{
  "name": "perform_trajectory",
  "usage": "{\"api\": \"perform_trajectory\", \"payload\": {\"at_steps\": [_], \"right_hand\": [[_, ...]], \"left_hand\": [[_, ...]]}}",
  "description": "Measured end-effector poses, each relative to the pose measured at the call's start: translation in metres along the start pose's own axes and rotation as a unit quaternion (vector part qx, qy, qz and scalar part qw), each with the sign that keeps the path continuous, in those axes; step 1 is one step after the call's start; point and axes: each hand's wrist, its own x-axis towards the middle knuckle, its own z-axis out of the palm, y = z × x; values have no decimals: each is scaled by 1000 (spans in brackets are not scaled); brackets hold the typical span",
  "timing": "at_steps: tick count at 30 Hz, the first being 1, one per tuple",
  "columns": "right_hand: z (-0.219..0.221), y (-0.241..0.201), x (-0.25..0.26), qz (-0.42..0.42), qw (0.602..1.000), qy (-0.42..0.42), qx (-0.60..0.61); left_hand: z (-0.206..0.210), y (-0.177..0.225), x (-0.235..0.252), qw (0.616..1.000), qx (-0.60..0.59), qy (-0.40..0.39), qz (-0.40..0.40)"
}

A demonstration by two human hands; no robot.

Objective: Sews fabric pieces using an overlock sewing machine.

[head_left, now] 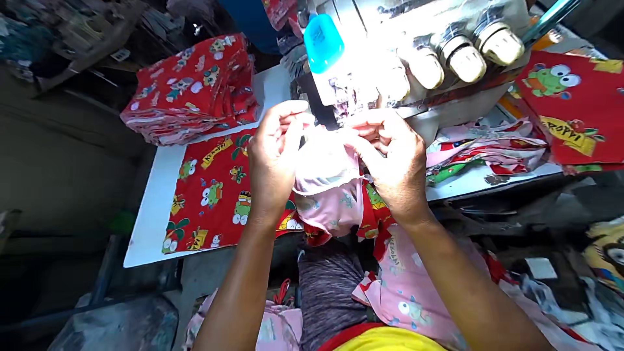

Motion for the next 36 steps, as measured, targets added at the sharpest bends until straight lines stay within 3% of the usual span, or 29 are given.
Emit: {"api": "perform_trajectory", "payload": {"at_steps": [4, 8, 13, 19, 28, 33, 36], "right_hand": [[2, -2, 3, -18, 1000, 7, 11], [2, -5, 7, -2, 1000, 20, 15], [-13, -8, -11, -15, 996, 12, -87], [-28, -3, -42, 68, 986, -63, -138], [-34, -3, -51, 155, 981, -113, -25], [-33, 1, -55, 115, 987, -112, -16], [-29, 1, -57, 73, 989, -110, -70]], "left_hand": [[4, 11, 9, 991, -62, -117, 36], [-3, 5, 19, 977, -11, -205, 58], [-20, 10, 30, 969, 65, -213, 109], [-32, 17, 27, 966, 51, -210, 141], [-36, 26, 19, 965, 19, -203, 167], [-38, 27, 16, 965, 28, -200, 169], [-39, 29, 15, 964, 33, -199, 175]]}}
